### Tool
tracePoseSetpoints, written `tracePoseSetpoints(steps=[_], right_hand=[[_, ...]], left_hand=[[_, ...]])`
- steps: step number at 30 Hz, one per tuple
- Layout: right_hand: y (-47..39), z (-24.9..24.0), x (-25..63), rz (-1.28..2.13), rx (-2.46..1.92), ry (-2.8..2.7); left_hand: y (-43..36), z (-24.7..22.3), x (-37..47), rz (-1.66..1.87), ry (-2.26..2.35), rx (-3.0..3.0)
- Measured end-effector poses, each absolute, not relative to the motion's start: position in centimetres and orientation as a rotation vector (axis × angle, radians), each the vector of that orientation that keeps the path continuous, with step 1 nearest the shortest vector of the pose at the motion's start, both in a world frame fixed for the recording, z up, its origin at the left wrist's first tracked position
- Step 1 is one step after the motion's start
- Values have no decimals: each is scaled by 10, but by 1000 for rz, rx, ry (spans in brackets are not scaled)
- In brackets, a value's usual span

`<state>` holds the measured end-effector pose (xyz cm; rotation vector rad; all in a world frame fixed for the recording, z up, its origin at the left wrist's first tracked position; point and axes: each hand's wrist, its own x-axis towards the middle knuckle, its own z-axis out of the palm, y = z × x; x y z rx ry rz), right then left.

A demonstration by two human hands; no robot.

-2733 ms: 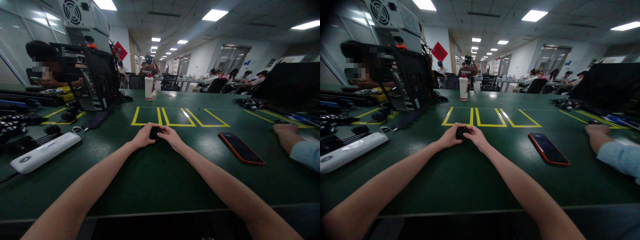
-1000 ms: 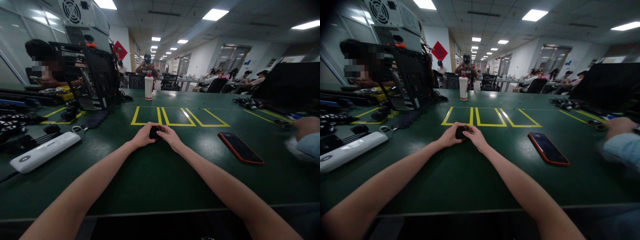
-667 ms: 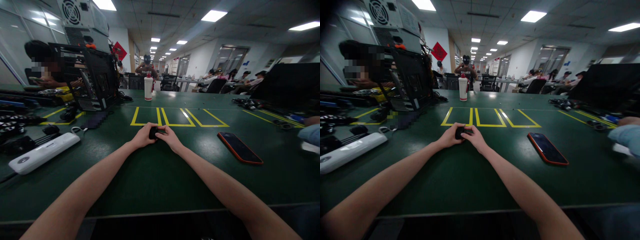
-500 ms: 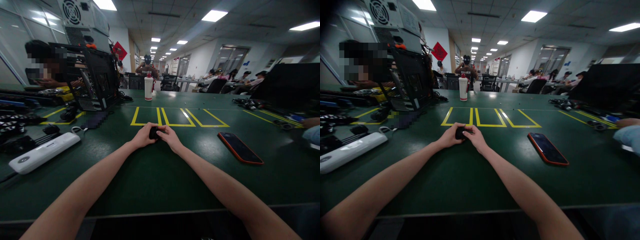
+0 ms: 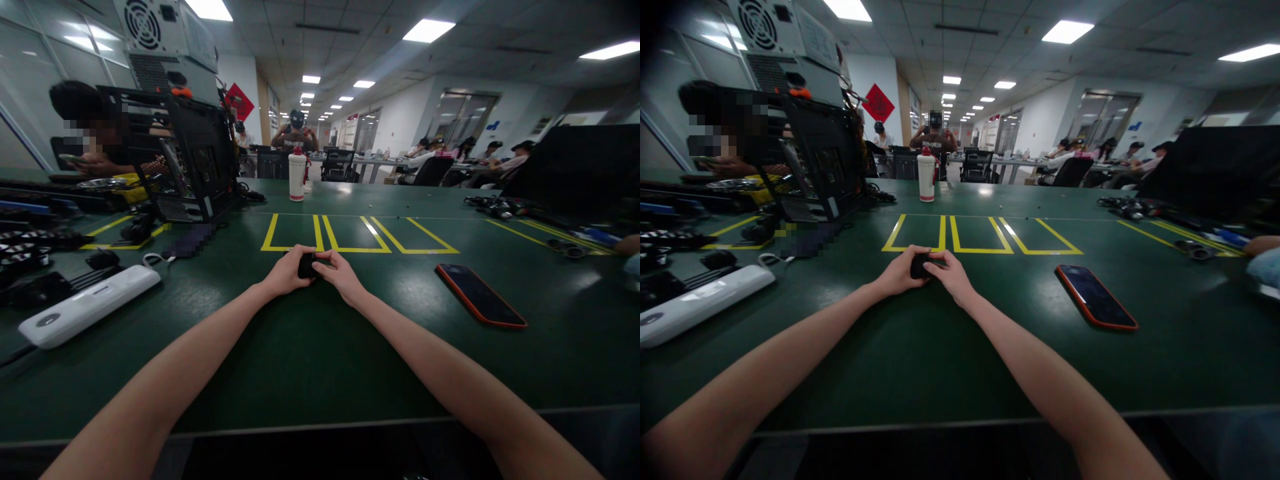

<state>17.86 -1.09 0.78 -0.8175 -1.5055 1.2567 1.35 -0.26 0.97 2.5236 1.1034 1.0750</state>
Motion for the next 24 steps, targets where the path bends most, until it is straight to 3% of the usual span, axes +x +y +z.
tracePoseSetpoints(steps=[24], right_hand=[[-5,5,179,1246,-831,-1493]], left_hand=[[-1,8,14,1088,1110,2529]])
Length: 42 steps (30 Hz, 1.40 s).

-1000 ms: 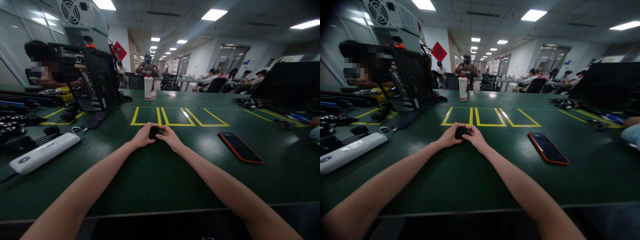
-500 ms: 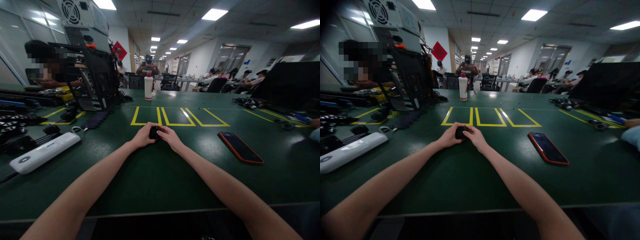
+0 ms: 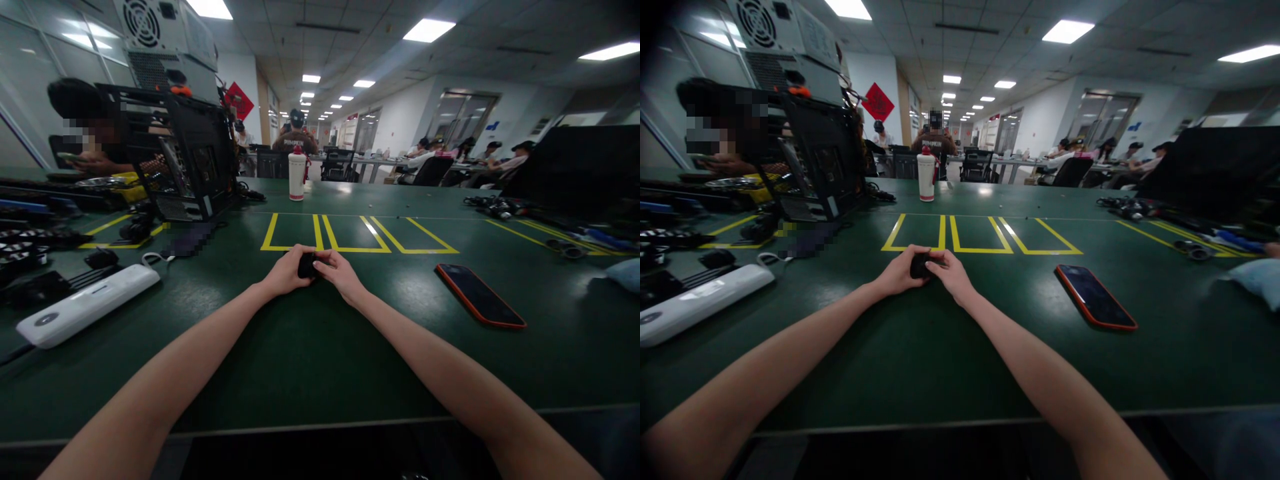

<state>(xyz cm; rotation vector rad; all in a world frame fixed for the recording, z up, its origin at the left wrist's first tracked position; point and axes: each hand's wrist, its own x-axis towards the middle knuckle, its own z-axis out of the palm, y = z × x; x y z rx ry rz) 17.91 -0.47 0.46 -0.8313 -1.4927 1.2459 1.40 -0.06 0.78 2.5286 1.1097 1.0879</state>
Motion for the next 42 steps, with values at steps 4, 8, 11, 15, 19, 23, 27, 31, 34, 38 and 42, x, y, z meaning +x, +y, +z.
tracePoseSetpoints(steps=[4,8,11,15,19,23,27,31,34,38,42], right_hand=[[-7,6,179,1288,-832,-1501],[-11,8,179,1294,-771,-1510],[-11,7,179,1267,-775,-1509],[-6,2,177,1229,-823,-1481],[-2,1,177,1252,-856,-1457],[-4,4,178,1291,-828,-1471],[-9,5,180,1302,-729,-1500],[-10,4,180,1234,-769,-1500],[-7,4,179,1189,-827,-1498],[-5,3,180,1231,-829,-1490],[-5,0,181,1265,-789,-1491]], left_hand=[[-2,9,14,1079,1101,2529],[-4,10,13,1062,1117,2517],[-3,9,14,1074,1116,2517],[-1,7,15,1099,1114,2520],[0,6,14,1089,1121,2537],[-2,8,13,1072,1108,2541],[-3,10,13,1058,1113,2534],[-3,11,13,1047,1118,2529],[-2,10,14,1051,1128,2523],[-2,9,14,1066,1123,2524],[-2,8,14,1070,1130,2516]])
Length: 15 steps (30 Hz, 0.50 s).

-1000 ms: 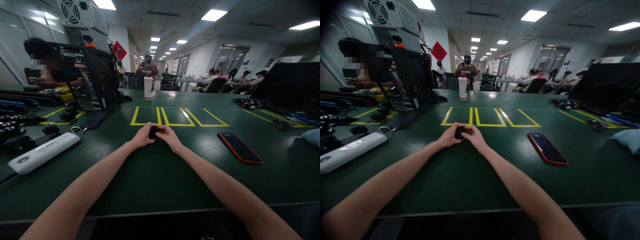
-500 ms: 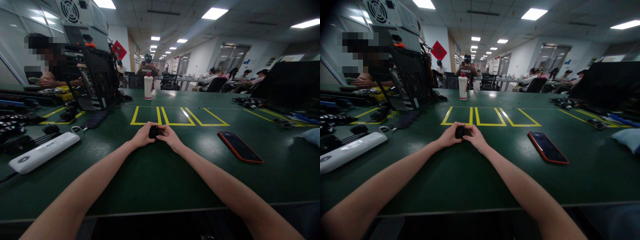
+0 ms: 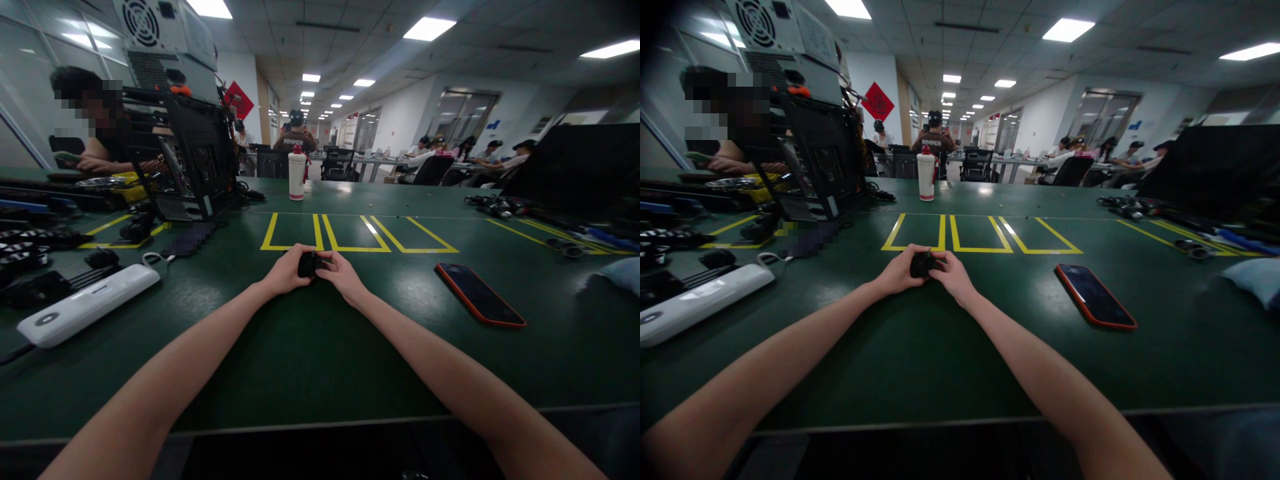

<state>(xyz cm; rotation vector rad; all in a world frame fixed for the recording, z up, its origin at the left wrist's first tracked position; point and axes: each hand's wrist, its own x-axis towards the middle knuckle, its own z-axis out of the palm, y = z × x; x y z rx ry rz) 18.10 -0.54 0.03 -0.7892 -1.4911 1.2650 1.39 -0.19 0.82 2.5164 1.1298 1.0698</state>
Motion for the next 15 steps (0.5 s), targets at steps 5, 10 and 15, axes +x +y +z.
tracePoseSetpoints(steps=[5,10,15], right_hand=[[-4,0,179,1171,-893,-1400],[7,-5,184,1032,-1021,-1373],[10,-8,194,836,-1171,-1577]], left_hand=[[-2,9,15,1073,1140,2503],[-2,10,15,1065,1153,2494],[1,10,13,1050,1206,2444]])
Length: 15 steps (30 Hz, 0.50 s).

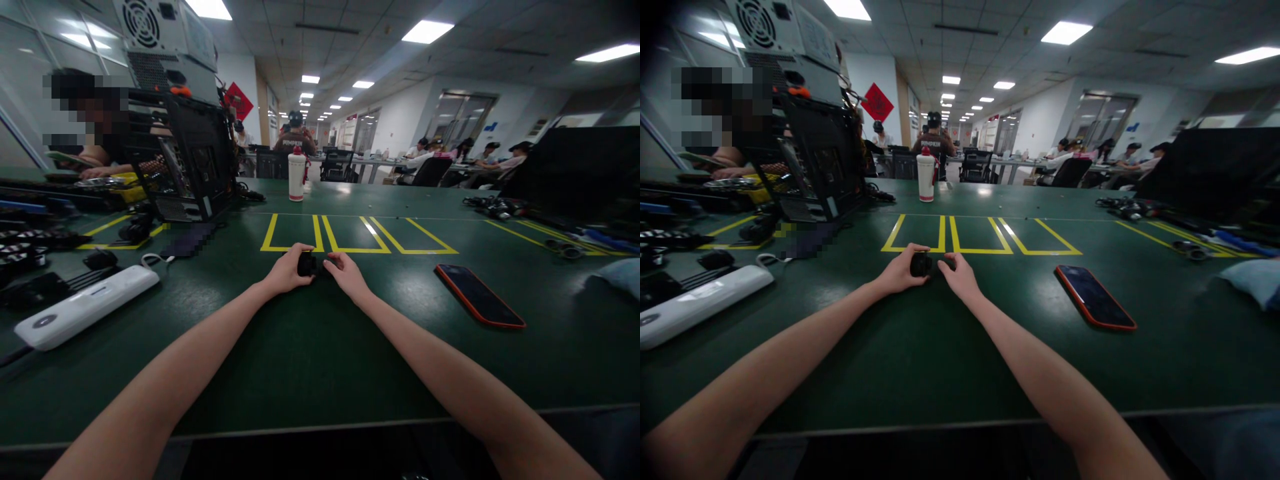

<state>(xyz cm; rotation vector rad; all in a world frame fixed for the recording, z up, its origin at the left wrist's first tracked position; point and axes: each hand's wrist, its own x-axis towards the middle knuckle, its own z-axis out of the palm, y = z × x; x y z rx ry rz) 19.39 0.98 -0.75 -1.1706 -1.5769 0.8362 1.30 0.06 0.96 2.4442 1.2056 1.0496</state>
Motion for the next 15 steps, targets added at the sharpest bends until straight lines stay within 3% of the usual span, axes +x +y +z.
tracePoseSetpoints(steps=[15], right_hand=[[-9,0,195,407,-1376,-2003]], left_hand=[[21,-1,-3,845,1600,2224]])
